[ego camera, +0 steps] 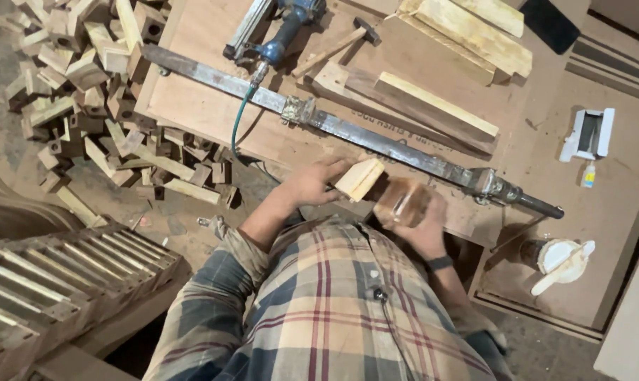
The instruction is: The person applies glue to a small wooden piece, places it into a jig, and uses a hammer to tap it flush. They then use a nail gun to fasten the piece and repeat the process with another piece, assembling small wooden frames.
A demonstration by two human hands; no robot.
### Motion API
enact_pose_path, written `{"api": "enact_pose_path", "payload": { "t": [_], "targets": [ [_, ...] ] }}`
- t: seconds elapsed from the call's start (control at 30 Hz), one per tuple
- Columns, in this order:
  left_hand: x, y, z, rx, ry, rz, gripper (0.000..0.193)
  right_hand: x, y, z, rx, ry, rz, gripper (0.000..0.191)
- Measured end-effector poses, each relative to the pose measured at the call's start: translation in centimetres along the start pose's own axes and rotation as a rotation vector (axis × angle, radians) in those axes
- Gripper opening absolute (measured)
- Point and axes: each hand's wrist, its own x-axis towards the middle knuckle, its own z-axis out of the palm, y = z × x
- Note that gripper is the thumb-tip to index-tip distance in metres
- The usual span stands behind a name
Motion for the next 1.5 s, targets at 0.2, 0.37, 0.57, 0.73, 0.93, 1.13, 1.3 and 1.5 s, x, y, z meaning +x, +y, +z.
{"api": "enact_pose_path", "payload": {
  "t": [0.2,0.37,0.57,0.73,0.93,1.13,1.3,1.5],
  "targets": [
    [0.3,5.0,-2.6,-0.219,0.277,0.23,0.101,3.7,-2.5,-2.1,-0.075,0.272,0.082,0.105],
    [3.2,8.8,-2.2,-0.451,0.406,0.369,0.069,7.5,-6.3,1.5,-0.445,0.131,-0.224,0.093],
    [2.8,8.8,-1.6,-0.477,0.487,0.42,0.055,9.3,-6.7,0.8,-0.004,0.096,-0.277,0.088],
    [2.9,8.1,-1.5,-0.499,0.431,0.345,0.059,8.9,-6.8,0.2,0.02,0.162,-0.203,0.078],
    [3.1,8.2,-1.2,-0.557,0.481,0.438,0.06,9.2,-7.8,-1.4,-0.024,0.108,-0.31,0.113],
    [2.6,8.3,-2.2,-0.518,0.463,0.342,0.055,7.9,-8.5,-0.3,-0.149,-0.029,-0.225,0.056],
    [2.5,8.5,-2.2,-0.551,0.489,0.384,0.055,8.3,-7.6,-0.7,-0.037,0.203,-0.347,0.083],
    [2.4,8.5,-1.8,-0.449,0.485,0.367,0.06,8.7,-7.0,-0.6,-0.104,0.344,-0.19,0.088]
  ]
}}
